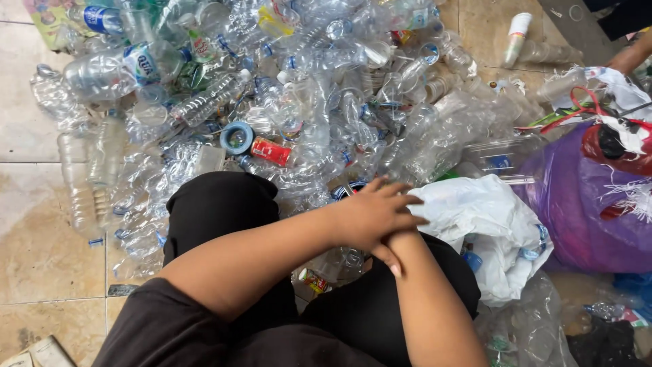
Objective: The person sits on the floor and uses a red utility knife to cut the labels and tops off plastic water bottles. They pick up bottles from a large pile, cut them, and place the pieces into a blue bucket.
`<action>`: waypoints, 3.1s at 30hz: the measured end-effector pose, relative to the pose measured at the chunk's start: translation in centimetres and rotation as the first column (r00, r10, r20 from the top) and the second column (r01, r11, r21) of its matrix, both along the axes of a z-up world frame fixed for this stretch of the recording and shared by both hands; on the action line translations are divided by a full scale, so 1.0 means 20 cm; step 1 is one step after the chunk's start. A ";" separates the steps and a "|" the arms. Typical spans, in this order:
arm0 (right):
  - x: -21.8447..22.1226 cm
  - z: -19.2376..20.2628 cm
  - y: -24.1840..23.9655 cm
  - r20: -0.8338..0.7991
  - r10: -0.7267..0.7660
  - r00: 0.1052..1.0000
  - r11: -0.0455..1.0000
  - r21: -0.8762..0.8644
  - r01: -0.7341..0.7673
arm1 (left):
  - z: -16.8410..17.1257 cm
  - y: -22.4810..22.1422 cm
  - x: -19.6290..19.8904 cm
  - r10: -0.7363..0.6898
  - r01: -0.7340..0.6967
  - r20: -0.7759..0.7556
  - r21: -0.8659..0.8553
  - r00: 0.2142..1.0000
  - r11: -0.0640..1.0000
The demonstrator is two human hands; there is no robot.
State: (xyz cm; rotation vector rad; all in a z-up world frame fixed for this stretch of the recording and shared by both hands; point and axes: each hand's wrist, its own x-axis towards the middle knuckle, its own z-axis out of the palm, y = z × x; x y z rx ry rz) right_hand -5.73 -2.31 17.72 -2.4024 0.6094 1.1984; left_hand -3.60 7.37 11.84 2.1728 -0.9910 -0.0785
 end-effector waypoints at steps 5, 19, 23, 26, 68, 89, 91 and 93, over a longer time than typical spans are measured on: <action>0.19 -0.19 -0.14 0.018 -0.038 0.999 0.999 0.037 0.037 | 0.06 0.25 0.27 0.250 -0.229 0.081 -0.202 0.965 0.952; 0.25 -0.32 -0.38 -0.006 0.718 0.696 0.689 -0.140 -0.711 | -1.07 1.60 0.58 0.908 -0.698 -0.246 0.581 0.339 0.418; 0.25 -0.36 -0.46 -0.080 0.697 0.712 0.702 -0.127 -0.701 | -1.26 1.82 0.42 0.947 -0.580 -0.257 0.749 0.192 0.320; 0.25 -0.42 -0.51 -0.209 0.696 0.687 0.675 -0.134 -0.726 | -1.36 1.91 0.36 0.965 -0.538 -0.189 0.803 0.181 0.258; 0.29 -0.58 -0.50 -0.472 0.620 0.627 0.658 -0.122 -0.743 | -1.77 1.68 0.33 0.901 -0.752 -0.333 0.507 0.280 0.421; 0.27 -0.56 -0.47 -0.339 0.655 0.675 0.669 -0.155 -0.727 | -1.65 1.29 0.56 0.489 -0.190 -0.125 0.817 0.863 0.544; 0.26 -0.57 -0.47 -0.278 0.684 0.674 0.663 -0.146 -0.734 | -1.69 1.33 0.56 0.550 -0.229 0.001 0.910 0.835 0.346; 0.26 -0.57 -0.46 -0.287 0.687 0.668 0.656 -0.152 -0.739 | -1.69 1.38 0.56 0.615 -0.179 -0.022 0.948 0.788 0.264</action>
